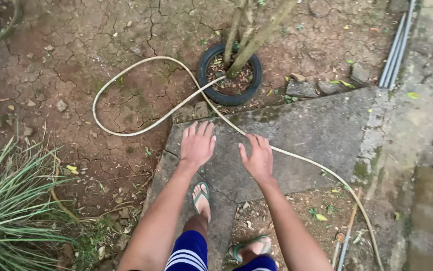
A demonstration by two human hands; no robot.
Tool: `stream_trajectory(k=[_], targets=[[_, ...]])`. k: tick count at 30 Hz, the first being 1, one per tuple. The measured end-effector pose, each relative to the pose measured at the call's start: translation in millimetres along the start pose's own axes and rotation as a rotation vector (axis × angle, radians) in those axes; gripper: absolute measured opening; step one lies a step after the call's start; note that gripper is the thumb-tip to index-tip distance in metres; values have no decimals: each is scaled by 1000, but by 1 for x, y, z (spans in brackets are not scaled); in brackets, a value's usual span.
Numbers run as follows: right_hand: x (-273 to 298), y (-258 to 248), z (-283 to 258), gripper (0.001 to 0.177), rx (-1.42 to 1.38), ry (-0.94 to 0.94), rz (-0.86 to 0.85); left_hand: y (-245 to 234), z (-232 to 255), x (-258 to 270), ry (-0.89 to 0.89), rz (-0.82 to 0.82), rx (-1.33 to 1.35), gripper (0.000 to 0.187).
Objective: Water the base of a plant using a handheld hose.
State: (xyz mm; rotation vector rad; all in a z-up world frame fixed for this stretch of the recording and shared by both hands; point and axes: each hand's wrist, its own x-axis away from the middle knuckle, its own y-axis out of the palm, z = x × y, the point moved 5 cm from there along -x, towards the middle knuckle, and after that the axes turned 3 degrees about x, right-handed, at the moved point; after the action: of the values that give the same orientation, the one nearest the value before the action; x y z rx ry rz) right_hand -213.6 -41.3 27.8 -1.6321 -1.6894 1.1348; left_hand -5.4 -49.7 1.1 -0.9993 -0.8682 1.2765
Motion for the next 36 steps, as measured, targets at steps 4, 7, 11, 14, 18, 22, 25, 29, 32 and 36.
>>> stream_trajectory(k=[4, 7, 11, 14, 18, 22, 25, 29, 32, 36], targets=[[-34, 56, -11, 36, -5, 74, -24, 15, -62, -28, -8, -75, -6, 49], [-60, 95, -8, 37, -46, 83, -22, 31, -93, -55, 11, -75, -3, 48], [-98, 160, 8, 37, -48, 124, -89, 71, -135, -100, -26, -199, 0, 45], [-123, 225, 35, 36, -45, 126, -143, 120, -175, -130, -82, -263, -4, 44], [-166, 328, 73, 36, -38, 163, -224, 204, -243, -180, -133, -278, -57, 41], [-197, 447, 109, 38, -46, 155, -229, 297, -310, -212, -187, -311, -40, 42], [-211, 525, 137, 37, -33, 131, -255, 377, -356, -222, -214, -355, -65, 45], [-229, 597, 166, 37, -15, 137, -261, 483, -414, -224, -265, -374, -55, 56], [-238, 630, 187, 35, -5, 110, -243, 540, -438, -224, -270, -417, -53, 57], [-235, 629, 194, 34, 36, 135, -260, 617, -462, -204, -340, -547, 53, 27]])
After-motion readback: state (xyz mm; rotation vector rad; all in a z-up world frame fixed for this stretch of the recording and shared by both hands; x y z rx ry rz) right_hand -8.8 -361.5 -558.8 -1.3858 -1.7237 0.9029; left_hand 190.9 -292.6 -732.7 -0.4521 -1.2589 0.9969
